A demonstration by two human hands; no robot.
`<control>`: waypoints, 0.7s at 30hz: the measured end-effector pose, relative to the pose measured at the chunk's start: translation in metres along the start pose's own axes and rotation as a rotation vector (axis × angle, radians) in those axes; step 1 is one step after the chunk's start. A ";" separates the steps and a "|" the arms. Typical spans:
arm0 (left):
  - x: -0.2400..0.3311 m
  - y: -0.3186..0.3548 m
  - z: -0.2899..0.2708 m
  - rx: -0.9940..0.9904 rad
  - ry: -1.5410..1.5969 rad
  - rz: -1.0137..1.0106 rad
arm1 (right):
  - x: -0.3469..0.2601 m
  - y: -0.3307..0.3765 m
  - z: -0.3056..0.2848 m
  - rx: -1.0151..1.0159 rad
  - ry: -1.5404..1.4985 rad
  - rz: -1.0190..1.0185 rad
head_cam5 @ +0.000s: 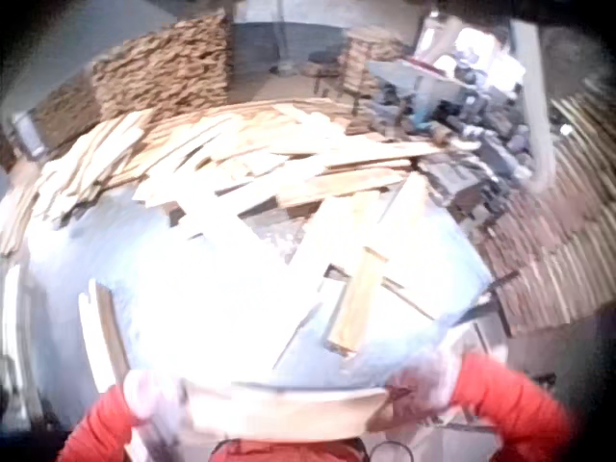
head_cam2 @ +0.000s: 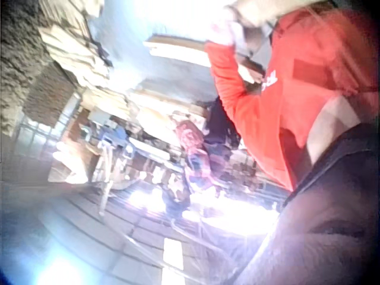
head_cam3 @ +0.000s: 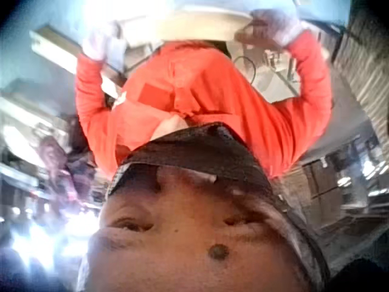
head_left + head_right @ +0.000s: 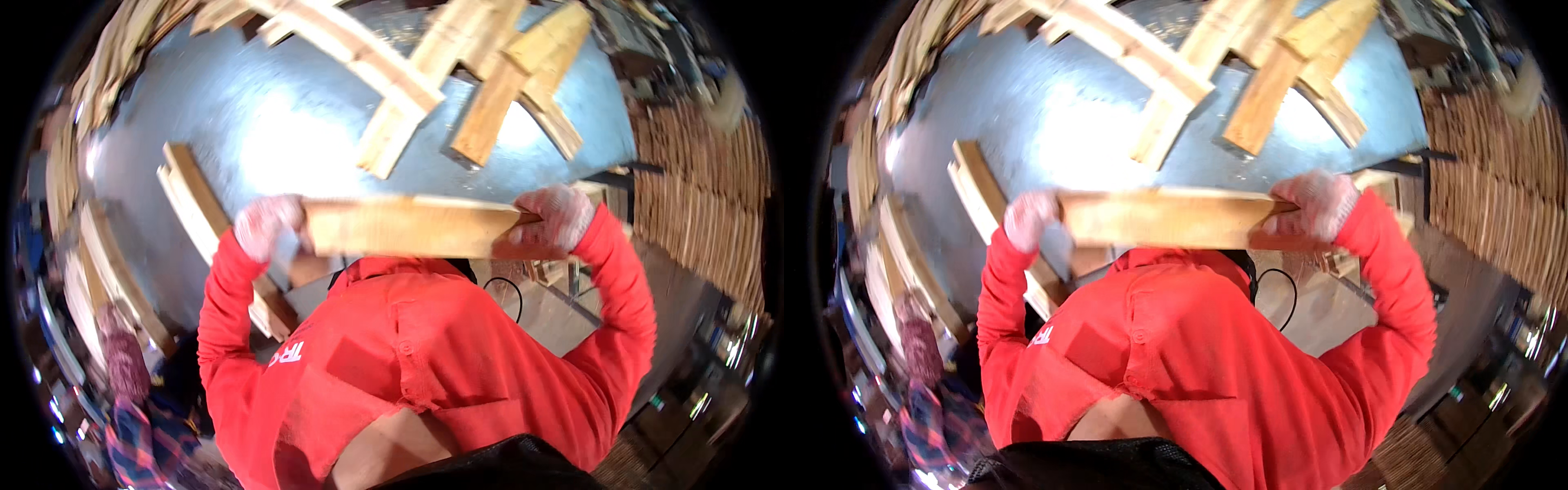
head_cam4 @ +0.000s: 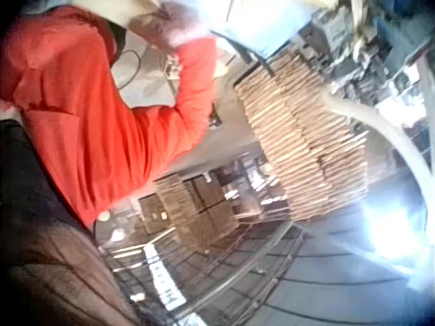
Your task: The person picks up wooden planks from a pile on a metal table and stacks them neatly on the left side. The person handles the planks one by one or in small groups, aligning them into a growing stack.
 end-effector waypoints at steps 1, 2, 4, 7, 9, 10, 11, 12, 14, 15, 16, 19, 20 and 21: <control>-0.021 -0.048 -0.016 0.066 -0.062 -0.041 | 0.048 0.014 0.031 0.265 -0.290 0.035; -0.066 -0.082 -0.055 0.359 0.064 -0.148 | 0.100 0.030 0.059 0.565 -0.561 0.073; -0.126 -0.144 -0.113 0.697 0.287 -0.428 | 0.174 0.081 0.101 1.225 -0.809 0.118; -0.146 -0.250 -0.078 0.771 0.658 -0.438 | 0.311 0.127 0.217 1.567 -0.918 0.650; -0.197 -0.289 -0.138 0.714 0.704 -0.413 | 0.368 0.130 0.244 1.175 -0.837 1.150; -0.212 -0.289 -0.214 0.666 0.630 -0.402 | 0.430 0.106 0.266 1.093 -0.793 1.214; -0.238 -0.325 -0.173 0.622 0.693 -0.485 | 0.475 0.105 0.312 0.966 -0.701 1.408; -0.239 -0.337 -0.158 0.613 0.681 -0.452 | 0.507 0.094 0.331 0.873 -0.720 1.443; -0.230 -0.346 -0.126 0.547 0.625 -0.469 | 0.567 0.062 0.349 0.691 -0.749 1.482; -0.220 -0.344 -0.119 0.707 0.484 -0.419 | 0.595 0.044 0.355 0.689 -0.853 1.483; -0.208 -0.340 -0.114 0.762 0.365 -0.497 | 0.619 0.020 0.358 0.684 -0.961 1.471; -0.167 -0.314 -0.119 0.943 0.172 -0.466 | 0.675 -0.048 0.338 0.761 -1.260 1.413; -0.144 -0.295 -0.136 0.987 0.126 -0.455 | 0.697 -0.081 0.318 0.675 -1.072 1.258; -0.144 -0.300 -0.120 1.047 0.122 -0.470 | 0.718 -0.106 0.313 0.594 -0.871 1.139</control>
Point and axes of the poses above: each hand's wrist, its own y-axis away from the middle knuckle, its own z-axis out of the palm, x = y × z, the point moved 7 cm from there along -y, towards the middle knuckle, and after that the axes turned 9 degrees about y, right-handed, at the moved point
